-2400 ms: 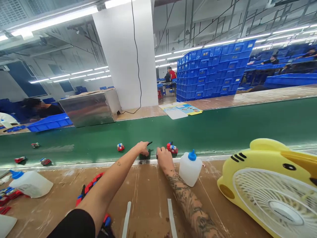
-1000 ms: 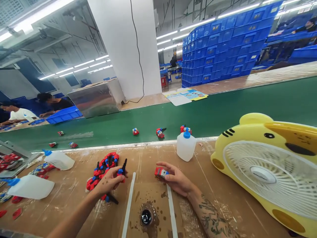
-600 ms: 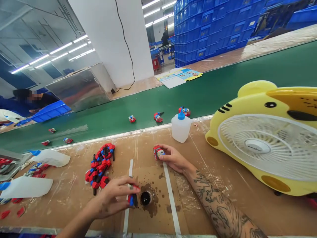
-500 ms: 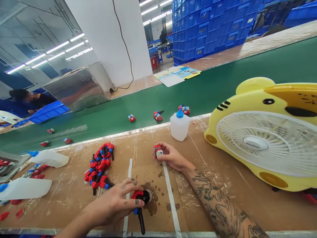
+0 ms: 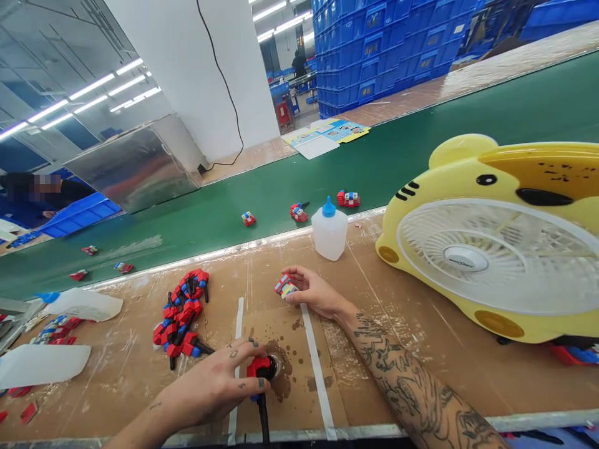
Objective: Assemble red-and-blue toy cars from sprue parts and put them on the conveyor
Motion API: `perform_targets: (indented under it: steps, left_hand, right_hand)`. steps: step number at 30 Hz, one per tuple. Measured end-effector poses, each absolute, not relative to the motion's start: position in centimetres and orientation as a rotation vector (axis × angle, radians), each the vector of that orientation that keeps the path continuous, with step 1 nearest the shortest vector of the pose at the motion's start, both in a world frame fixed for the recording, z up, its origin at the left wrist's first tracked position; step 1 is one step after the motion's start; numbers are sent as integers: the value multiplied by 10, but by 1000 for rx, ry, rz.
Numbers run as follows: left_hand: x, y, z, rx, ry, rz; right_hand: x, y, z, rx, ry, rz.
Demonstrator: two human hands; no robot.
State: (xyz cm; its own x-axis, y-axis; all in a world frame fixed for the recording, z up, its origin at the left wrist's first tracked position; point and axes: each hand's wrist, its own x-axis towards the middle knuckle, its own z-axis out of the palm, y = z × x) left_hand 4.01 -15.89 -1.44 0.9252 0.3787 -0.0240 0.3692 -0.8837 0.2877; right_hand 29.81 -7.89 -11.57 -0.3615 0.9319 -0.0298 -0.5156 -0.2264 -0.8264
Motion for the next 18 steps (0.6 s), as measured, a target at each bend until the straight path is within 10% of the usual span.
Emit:
perform_targets:
  steps: [9, 18]
  left_hand:
    - [50, -129, -50, 1659, 1170, 900]
    - [80, -101, -74, 1459, 1134, 1011]
  right_hand:
    - [289, -86, -112, -618, -936, 1751]
    - [283, -86, -115, -653, -1068, 1676]
